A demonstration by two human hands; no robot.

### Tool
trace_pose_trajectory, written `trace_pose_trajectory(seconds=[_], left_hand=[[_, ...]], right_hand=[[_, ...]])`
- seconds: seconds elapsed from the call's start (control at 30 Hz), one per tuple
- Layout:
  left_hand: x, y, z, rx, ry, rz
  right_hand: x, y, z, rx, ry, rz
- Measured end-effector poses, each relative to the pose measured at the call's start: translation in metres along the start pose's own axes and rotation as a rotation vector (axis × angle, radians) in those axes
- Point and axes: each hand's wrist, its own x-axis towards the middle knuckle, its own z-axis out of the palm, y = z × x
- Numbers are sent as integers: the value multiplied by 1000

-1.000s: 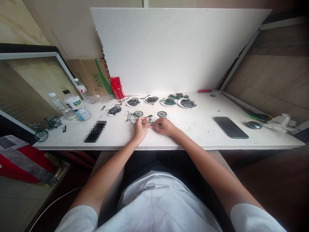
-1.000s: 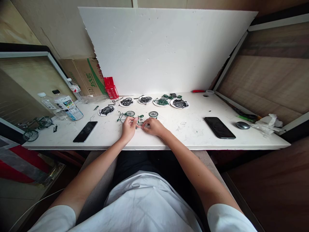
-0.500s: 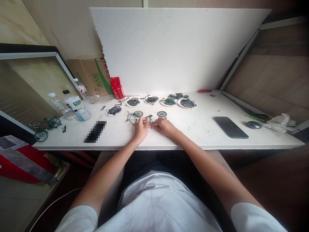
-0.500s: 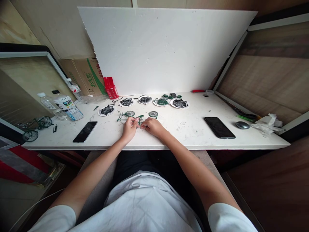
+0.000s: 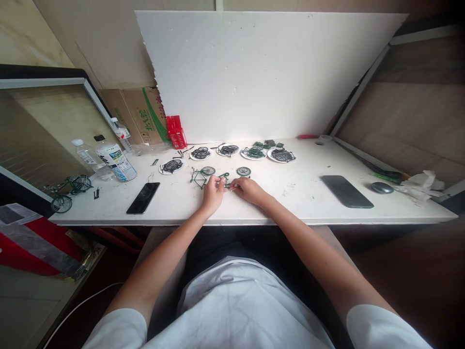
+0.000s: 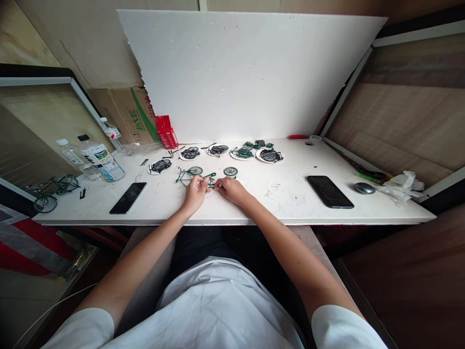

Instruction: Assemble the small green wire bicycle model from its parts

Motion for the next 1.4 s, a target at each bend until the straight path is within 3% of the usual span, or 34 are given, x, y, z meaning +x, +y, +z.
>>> trace_pose_trajectory(seconds=[0.77, 1.2, 1.4], left_hand=[[1, 2, 2, -77, 8, -36], [3, -2, 4, -104, 15, -72], [1, 3, 3, -130, 14, -69]], right_hand=[[-1, -8, -6, -121, -22, 12], [1, -1, -2, -146, -7, -124], [1, -4, -1, -151, -18, -71]])
